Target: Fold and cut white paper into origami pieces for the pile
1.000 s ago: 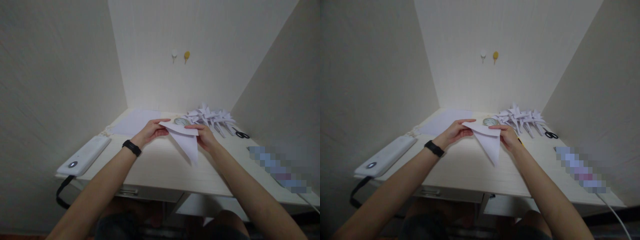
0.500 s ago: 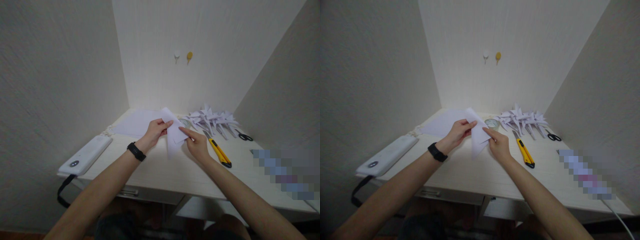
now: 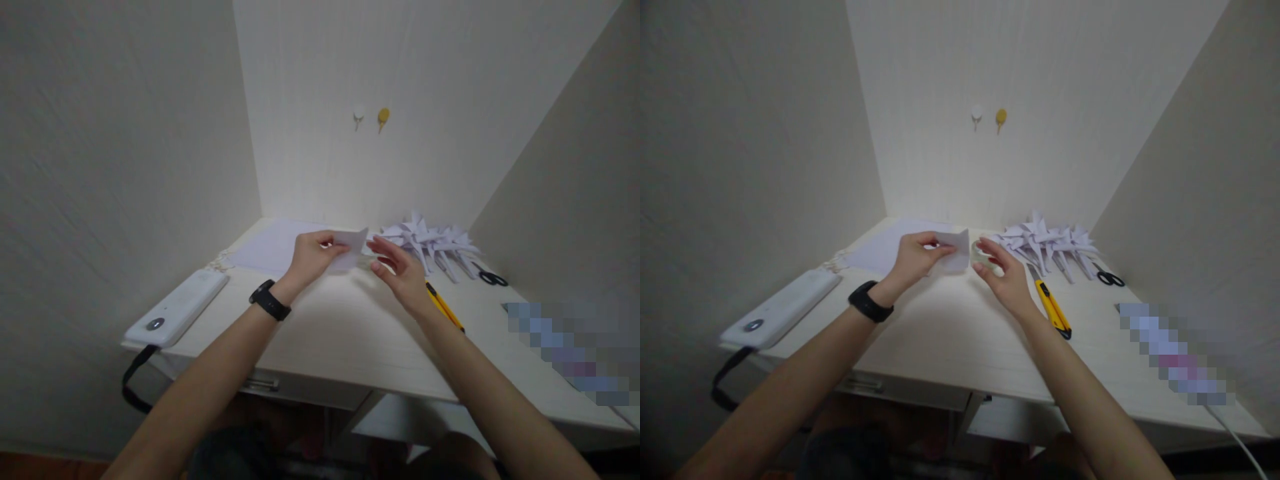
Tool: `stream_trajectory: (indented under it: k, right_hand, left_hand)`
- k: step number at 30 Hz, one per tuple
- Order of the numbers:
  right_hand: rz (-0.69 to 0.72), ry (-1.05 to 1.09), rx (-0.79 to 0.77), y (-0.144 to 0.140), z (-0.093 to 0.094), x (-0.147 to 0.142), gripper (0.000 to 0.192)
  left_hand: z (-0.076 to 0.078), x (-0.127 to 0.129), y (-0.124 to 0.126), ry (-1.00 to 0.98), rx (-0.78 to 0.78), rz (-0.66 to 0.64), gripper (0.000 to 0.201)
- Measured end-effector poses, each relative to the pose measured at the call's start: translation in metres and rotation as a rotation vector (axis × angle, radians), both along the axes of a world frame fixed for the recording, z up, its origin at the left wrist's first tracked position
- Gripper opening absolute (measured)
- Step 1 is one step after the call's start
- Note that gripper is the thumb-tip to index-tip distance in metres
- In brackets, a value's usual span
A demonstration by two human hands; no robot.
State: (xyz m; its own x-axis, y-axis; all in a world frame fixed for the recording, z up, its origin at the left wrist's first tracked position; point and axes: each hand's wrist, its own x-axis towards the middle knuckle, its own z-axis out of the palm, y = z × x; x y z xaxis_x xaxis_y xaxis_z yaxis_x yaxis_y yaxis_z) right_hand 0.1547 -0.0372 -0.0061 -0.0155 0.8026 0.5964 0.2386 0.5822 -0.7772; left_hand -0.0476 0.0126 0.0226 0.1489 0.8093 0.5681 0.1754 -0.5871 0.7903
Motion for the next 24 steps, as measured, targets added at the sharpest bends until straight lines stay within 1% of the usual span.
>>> stream_trajectory:
  k: [1,3,6,8,16,21,24]
  right_hand:
    - [-0.012,-0.008,0.026,-0.001,0.004,0.001,0.052]
    - [-0.039,-0.044,0.064,-0.005,0.009,0.002,0.043]
    - [-0.060,-0.098,0.089,-0.010,0.012,0.003,0.022]
    - [-0.060,-0.092,0.091,-0.012,0.012,0.003,0.017]
    - [-0.105,0.003,0.061,-0.012,0.011,0.003,0.012]
    - [-0.075,0.038,0.009,-0.010,0.010,0.008,0.018]
    - [-0.081,0.094,0.009,-0.009,0.009,0.008,0.016]
  left_hand:
    - [-0.002,0.003,-0.004,0.078,0.028,-0.008,0.008]
    - [-0.005,0.008,-0.011,0.180,0.057,-0.041,0.009]
    - [-0.008,0.013,-0.017,0.227,0.059,-0.082,0.014]
    - [-0.009,0.014,-0.017,0.233,0.058,-0.098,0.014]
    - [-0.014,0.015,-0.015,0.272,0.094,-0.102,0.013]
    - [-0.014,0.016,-0.014,0.289,0.061,-0.095,0.008]
    - [-0.014,0.016,-0.014,0.292,0.046,-0.108,0.007]
